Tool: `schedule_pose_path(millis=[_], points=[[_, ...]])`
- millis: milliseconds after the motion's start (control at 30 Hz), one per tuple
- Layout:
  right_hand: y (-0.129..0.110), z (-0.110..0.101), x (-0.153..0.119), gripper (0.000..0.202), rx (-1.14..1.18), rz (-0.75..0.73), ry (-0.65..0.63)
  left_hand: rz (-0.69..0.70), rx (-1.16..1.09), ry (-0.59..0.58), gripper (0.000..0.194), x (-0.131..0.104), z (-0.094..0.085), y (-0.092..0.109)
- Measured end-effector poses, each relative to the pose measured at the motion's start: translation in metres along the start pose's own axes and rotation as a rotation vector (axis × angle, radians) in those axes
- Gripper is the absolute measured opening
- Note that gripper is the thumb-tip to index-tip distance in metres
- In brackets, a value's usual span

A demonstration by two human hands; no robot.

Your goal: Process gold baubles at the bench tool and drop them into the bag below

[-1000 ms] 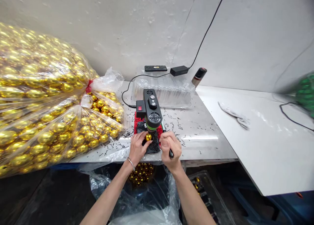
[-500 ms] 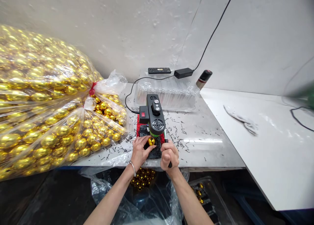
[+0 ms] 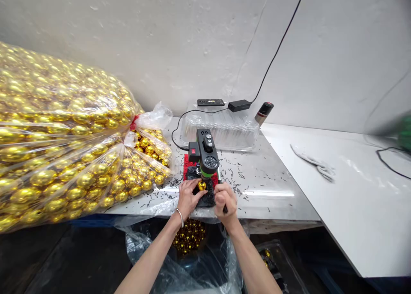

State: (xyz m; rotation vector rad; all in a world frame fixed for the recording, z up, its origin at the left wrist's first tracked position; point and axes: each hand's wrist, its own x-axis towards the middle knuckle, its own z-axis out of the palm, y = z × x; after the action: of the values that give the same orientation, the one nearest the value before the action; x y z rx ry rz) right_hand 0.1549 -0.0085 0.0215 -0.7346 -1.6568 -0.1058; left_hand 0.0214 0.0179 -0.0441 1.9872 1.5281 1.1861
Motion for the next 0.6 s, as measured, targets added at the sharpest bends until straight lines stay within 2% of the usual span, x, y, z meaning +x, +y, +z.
schedule_pose_path(millis=[133,233,300,400,467,533,600], points=[[-0.016,-0.008,0.037,0.028,0.014,0.127,0.036,-0.042,-0.060,0.055,0.033,-0.003,-0.005,0.004],[-0.021,-0.012,0.050,0.028,0.013,0.135,0.015,-0.037,-0.104,0.090,0.036,-0.026,-0.016,0.009],[-0.021,-0.013,0.049,0.028,0.024,0.106,0.000,0.009,-0.139,0.026,0.039,-0.053,-0.024,0.010],[-0.019,-0.012,0.041,0.028,0.042,0.109,-0.004,0.083,-0.167,-0.149,0.041,-0.101,-0.031,0.006],[-0.018,-0.010,0.037,0.028,0.045,0.124,0.015,0.079,-0.144,-0.220,0.043,-0.126,-0.032,0.000],[-0.018,-0.009,0.035,0.028,0.046,0.135,0.032,0.022,-0.128,-0.282,0.048,-0.136,-0.034,-0.003],[-0.019,-0.008,0.034,0.028,0.043,0.141,0.032,-0.024,-0.135,-0.307,0.052,-0.129,-0.041,-0.004]])
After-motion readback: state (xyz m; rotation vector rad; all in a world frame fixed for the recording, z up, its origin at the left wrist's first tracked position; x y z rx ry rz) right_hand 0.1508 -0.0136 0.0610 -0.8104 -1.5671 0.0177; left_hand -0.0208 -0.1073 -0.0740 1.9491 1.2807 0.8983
